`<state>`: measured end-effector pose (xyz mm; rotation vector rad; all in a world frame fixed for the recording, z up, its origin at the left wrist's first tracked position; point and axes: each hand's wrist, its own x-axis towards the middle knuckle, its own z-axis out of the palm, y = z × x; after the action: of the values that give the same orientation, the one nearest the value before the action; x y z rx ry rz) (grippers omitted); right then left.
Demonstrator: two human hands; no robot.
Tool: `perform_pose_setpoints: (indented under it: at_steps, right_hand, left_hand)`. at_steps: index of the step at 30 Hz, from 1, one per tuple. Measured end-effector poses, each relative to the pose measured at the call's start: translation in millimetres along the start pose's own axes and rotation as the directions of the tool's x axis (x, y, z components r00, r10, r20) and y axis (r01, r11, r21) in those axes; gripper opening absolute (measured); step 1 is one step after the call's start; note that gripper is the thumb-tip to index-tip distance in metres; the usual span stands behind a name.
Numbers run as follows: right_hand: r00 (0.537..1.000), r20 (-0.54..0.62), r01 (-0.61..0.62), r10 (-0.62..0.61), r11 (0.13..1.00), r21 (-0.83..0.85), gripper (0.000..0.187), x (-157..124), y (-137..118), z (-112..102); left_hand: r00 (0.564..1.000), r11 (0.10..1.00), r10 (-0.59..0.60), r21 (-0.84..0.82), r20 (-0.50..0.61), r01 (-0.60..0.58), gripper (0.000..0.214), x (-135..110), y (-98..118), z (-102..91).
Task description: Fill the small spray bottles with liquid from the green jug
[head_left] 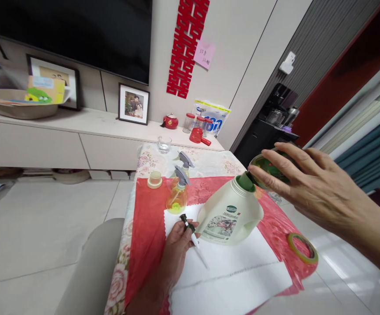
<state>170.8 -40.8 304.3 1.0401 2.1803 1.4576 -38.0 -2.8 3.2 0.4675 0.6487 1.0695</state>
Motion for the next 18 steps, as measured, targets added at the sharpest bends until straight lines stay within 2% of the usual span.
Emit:
perform_pose_setpoints:
  at_steps: [5,8,11,14,18]
  right_hand:
    - [1.000,0.022,-0.016,0.015,1.000,0.019,0.048,-2,0,-1]
    - [0.991,0.082,-0.109,0.104,0.992,0.068,0.055,-7,-2,3]
    - [0.960,0.150,-0.261,0.238,0.952,0.161,0.055,-19,-8,11]
    - [0.909,0.187,-0.414,0.372,0.855,0.313,0.058,-39,-16,18]
    - [0.803,0.237,-0.581,0.546,0.633,0.512,0.068,-73,-34,18]
  left_hand:
    - [1.000,1.000,-0.005,0.000,-0.004,0.005,0.049,-1,1,-0.1]
    - [1.000,1.000,-0.012,-0.013,-0.010,0.012,0.049,0,0,-0.6]
    - [1.000,0.999,-0.010,-0.047,-0.025,0.009,0.051,0,0,-0.1]
    - [0.999,0.996,0.006,-0.092,-0.049,-0.010,0.051,0,1,1.5]
    - [0.998,0.989,0.017,-0.146,-0.058,-0.025,0.050,0,8,2.4]
